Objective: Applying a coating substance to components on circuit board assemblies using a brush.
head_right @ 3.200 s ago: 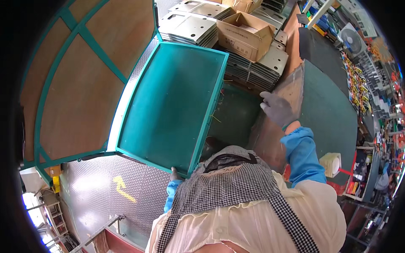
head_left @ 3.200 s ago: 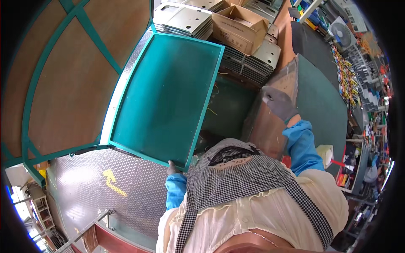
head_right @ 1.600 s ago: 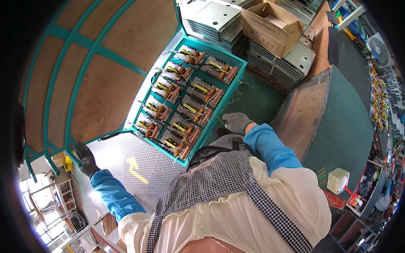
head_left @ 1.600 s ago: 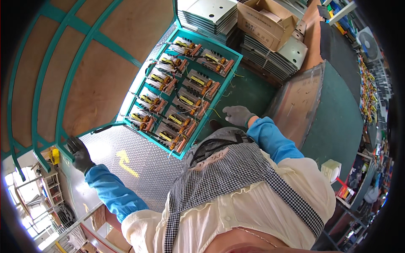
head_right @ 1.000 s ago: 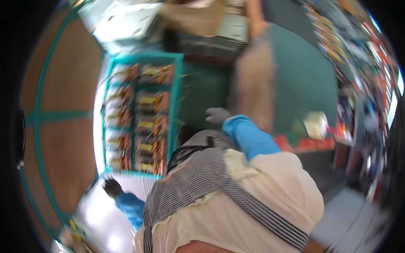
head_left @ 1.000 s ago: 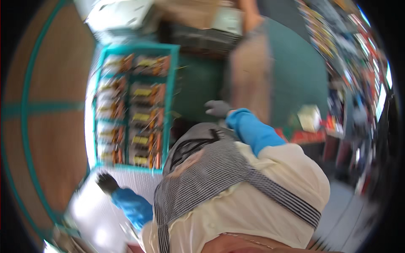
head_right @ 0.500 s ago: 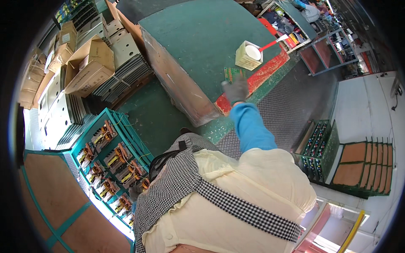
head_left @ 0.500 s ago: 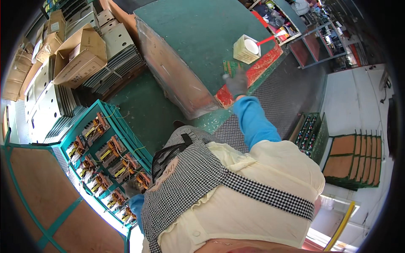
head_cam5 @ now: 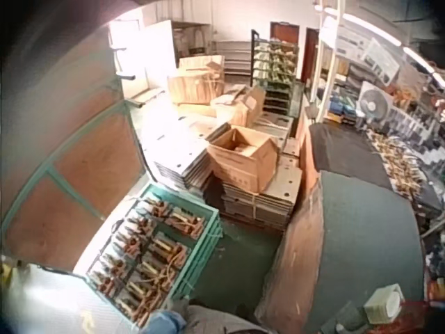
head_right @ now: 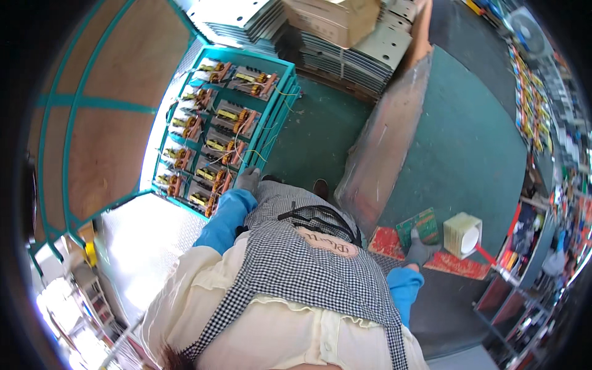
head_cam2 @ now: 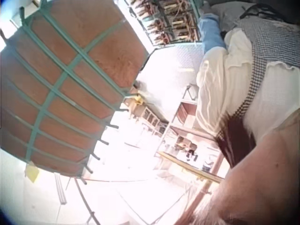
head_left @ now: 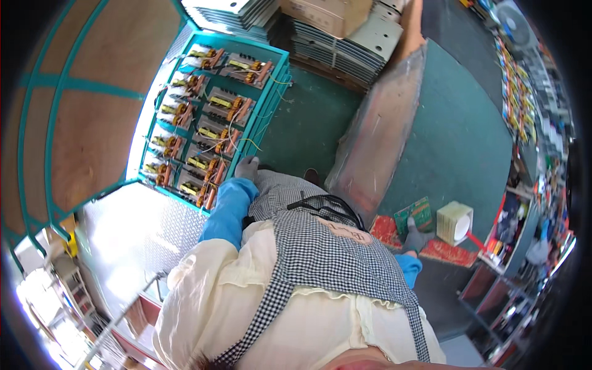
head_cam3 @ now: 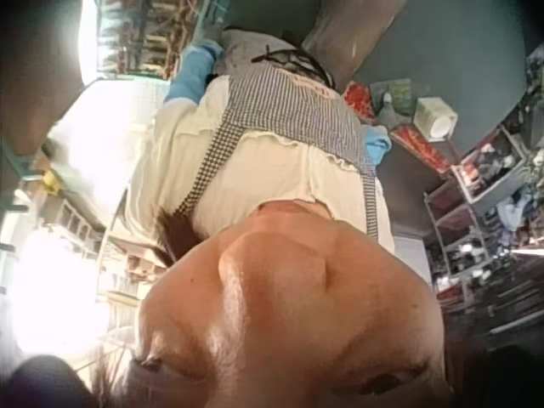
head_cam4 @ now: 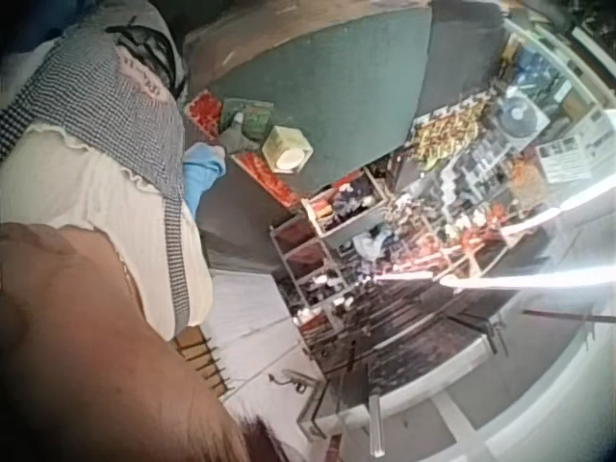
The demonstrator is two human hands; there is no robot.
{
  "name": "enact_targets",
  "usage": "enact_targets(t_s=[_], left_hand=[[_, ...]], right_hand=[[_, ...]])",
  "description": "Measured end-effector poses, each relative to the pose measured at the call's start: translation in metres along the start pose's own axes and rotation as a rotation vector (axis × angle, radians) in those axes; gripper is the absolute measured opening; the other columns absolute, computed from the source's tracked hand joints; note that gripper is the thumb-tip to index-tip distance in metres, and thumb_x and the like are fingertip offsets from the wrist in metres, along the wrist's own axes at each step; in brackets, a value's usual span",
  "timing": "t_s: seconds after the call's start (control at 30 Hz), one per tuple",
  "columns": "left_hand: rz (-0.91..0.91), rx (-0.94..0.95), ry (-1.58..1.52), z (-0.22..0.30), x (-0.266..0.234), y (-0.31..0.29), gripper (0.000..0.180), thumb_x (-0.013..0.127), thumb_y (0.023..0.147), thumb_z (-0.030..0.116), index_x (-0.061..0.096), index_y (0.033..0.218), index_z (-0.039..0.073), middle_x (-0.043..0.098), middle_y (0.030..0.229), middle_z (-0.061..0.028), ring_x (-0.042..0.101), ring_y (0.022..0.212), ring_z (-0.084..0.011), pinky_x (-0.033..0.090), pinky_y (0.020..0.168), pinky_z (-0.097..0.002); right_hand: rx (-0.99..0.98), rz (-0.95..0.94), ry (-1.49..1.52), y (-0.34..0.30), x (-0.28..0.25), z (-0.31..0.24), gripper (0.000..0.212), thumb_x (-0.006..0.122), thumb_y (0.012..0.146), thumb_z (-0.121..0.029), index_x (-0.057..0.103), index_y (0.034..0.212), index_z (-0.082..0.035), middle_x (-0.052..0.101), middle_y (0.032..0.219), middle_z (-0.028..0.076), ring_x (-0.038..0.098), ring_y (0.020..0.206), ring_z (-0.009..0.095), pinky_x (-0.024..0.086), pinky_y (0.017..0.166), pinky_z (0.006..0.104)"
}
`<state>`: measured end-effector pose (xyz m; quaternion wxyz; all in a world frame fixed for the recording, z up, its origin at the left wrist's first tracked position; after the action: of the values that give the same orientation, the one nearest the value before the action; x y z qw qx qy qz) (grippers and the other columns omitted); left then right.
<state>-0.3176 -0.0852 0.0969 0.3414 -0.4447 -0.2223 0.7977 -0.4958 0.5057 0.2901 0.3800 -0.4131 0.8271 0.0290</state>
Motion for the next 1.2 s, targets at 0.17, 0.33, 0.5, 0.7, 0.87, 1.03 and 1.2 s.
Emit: enact_targets(t_s=[0.17, 0.33, 0.5, 0.7, 0.87, 1.03, 1.2], left_hand=[[0.086, 0.037, -0.145, 0.015, -0.031, 0.027, 0.043, 0.062, 0.100, 0.037, 0.068, 0.132, 0.010, 0.071, 0.127, -0.0175, 0.066, 0.119, -0.0330, 0.050, 0.102, -0.0409], [0.024, 0.070, -0.152, 0.030, -0.035, 0.065, 0.045, 0.063, 0.100, 0.038, 0.065, 0.137, 0.012, 0.067, 0.136, -0.0191, 0.061, 0.128, -0.0377, 0.046, 0.109, -0.0421], [-0.004, 0.202, -0.158, 0.055, -0.061, 0.111, 0.042, 0.063, 0.102, 0.033, 0.063, 0.136, 0.008, 0.071, 0.124, -0.0181, 0.067, 0.115, -0.0356, 0.050, 0.101, -0.0420], [-0.019, 0.145, -0.190, 0.043, -0.115, 0.146, 0.050, 0.062, 0.100, 0.039, 0.060, 0.142, 0.011, 0.070, 0.129, -0.0181, 0.065, 0.122, -0.0389, 0.050, 0.104, -0.0451], [-0.006, 0.083, -0.216, 0.042, -0.119, 0.148, 0.044, 0.066, 0.099, 0.037, 0.063, 0.137, 0.014, 0.074, 0.116, -0.0168, 0.071, 0.110, -0.0359, 0.055, 0.094, -0.0448], [-0.015, 0.062, -0.260, 0.072, -0.085, 0.163, 0.046, 0.068, 0.096, 0.033, 0.061, 0.136, 0.011, 0.076, 0.109, -0.0141, 0.072, 0.105, -0.0349, 0.056, 0.090, -0.0465], [0.089, 0.291, -0.134, 0.162, -0.061, 0.211, 0.058, 0.072, 0.092, 0.031, 0.053, 0.142, 0.007, 0.061, 0.140, -0.0137, 0.054, 0.135, -0.0345, 0.047, 0.107, -0.0452]], right_hand=[[-0.065, -0.254, 0.344, 0.037, 0.004, 0.002, 0.080, 0.070, 0.090, 0.007, 0.034, 0.160, -0.008, 0.055, 0.146, 0.015, 0.063, 0.120, 0.029, 0.059, 0.094, 0.0432], [-0.345, -0.556, 0.395, -0.077, 0.085, -0.175, 0.053, 0.071, 0.091, -0.007, 0.055, 0.142, 0.000, 0.066, 0.130, 0.011, 0.066, 0.112, 0.023, 0.054, 0.096, 0.0376], [-0.815, -0.836, -0.008, -0.181, 0.280, -0.301, 0.044, 0.074, 0.090, -0.012, 0.064, 0.132, -0.004, 0.069, 0.124, 0.009, 0.065, 0.111, 0.020, 0.053, 0.097, 0.0368], [-1.212, -1.041, -0.318, -0.302, 0.533, -0.352, 0.041, 0.074, 0.089, -0.026, 0.068, 0.128, -0.011, 0.074, 0.114, 0.018, 0.071, 0.109, 0.035, 0.054, 0.092, 0.0443], [-1.251, -1.120, -0.550, -0.351, 0.709, -0.358, 0.034, 0.071, 0.091, -0.032, 0.069, 0.122, -0.016, 0.073, 0.112, 0.018, 0.067, 0.109, 0.041, 0.052, 0.094, 0.0492], [-1.436, -1.144, -0.793, -0.388, 0.825, -0.348, 0.031, 0.068, 0.093, -0.033, 0.069, 0.119, -0.016, 0.073, 0.112, 0.017, 0.068, 0.108, 0.040, 0.053, 0.092, 0.0508], [-1.618, -1.030, -1.057, -0.392, 0.863, -0.324, 0.025, 0.066, 0.092, -0.032, 0.069, 0.109, -0.013, 0.074, 0.109, 0.016, 0.071, 0.102, 0.040, 0.056, 0.085, 0.0538]])
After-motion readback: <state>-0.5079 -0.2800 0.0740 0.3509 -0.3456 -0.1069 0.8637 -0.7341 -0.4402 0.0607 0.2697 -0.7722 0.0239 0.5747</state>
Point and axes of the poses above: each hand's wrist, its own y-axis towards the middle knuckle, its own x-axis out of the palm, z = x × y, the point moved 5 cm from there along y, towards the middle knuckle
